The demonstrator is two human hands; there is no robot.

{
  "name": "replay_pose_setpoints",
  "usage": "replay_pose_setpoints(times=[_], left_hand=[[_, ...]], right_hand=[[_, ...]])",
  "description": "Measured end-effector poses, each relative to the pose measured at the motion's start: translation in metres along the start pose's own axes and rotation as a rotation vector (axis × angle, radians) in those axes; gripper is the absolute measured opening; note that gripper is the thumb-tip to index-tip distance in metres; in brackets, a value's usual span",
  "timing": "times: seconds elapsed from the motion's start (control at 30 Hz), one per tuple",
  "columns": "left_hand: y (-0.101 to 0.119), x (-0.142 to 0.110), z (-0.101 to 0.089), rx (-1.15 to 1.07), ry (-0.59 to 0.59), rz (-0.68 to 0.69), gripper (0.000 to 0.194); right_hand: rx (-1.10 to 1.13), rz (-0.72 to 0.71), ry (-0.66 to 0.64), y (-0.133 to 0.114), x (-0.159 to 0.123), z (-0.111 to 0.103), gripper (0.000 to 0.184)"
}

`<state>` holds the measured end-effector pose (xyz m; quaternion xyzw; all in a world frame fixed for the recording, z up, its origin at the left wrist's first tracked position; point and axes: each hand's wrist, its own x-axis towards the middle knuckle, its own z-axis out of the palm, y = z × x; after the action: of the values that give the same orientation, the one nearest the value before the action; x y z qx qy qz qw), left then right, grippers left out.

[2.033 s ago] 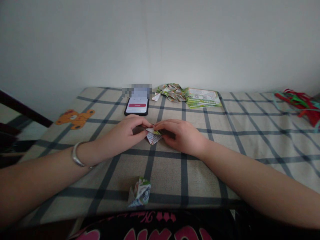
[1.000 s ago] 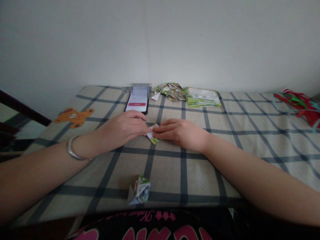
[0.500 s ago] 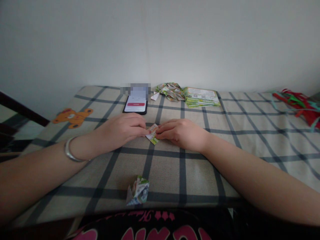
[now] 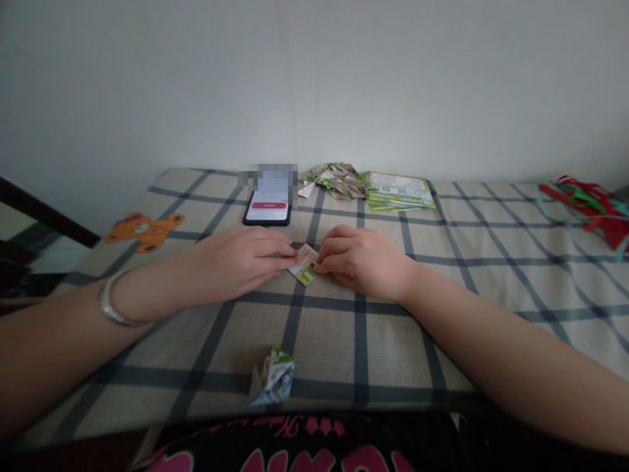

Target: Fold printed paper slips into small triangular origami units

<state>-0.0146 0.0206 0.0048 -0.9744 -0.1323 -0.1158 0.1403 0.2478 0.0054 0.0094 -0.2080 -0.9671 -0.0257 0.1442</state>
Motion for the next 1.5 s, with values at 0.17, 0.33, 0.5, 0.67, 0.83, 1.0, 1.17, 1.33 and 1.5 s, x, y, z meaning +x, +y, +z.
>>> replay_pose_setpoints(times=[0.17,0.33,0.5,0.67,0.83,1.0,1.17,1.33,1.5], left_hand=[[0.005,-0.003,-0.003,0.004,-0.018,-0.043,0.031],[0.004,-0.002,-0.009,0.008,-0.045,0.022,0.026],[0.009,0.001,-0.009,-0.029,-0.041,-0.080,0.021],[0.013,0.001,-0.008,0.001,-0.029,-0.046,0.023],[0.016,-0.001,-0.007,0.014,-0.065,-0.094,0.026],[0.016,-0.001,-0.003,0.002,-0.038,-0.094,0.027],[0.012,-0.001,0.003,-0.081,0.013,-0.098,0.024],[0.010,0.000,0.009,-0.202,0.088,-0.190,0.021],[0.014,0.002,0.005,-0.102,0.076,-0.237,0.014]], right_hand=[[0.024,0.006,-0.010,-0.001,0.001,0.000,0.021],[0.076,0.031,0.015,0.001,0.000,0.007,0.024],[0.061,0.040,0.006,0.001,0.000,0.007,0.033],[0.021,0.095,-0.024,-0.002,0.002,0.007,0.047],[0.001,0.081,-0.008,-0.003,0.004,0.011,0.046],[0.059,0.092,0.027,-0.001,0.001,0.013,0.046],[0.057,0.093,0.062,0.002,-0.002,0.014,0.032],[-0.076,0.073,0.066,0.000,-0.001,0.013,0.023],[-0.236,0.032,0.087,-0.006,-0.001,0.010,0.025]])
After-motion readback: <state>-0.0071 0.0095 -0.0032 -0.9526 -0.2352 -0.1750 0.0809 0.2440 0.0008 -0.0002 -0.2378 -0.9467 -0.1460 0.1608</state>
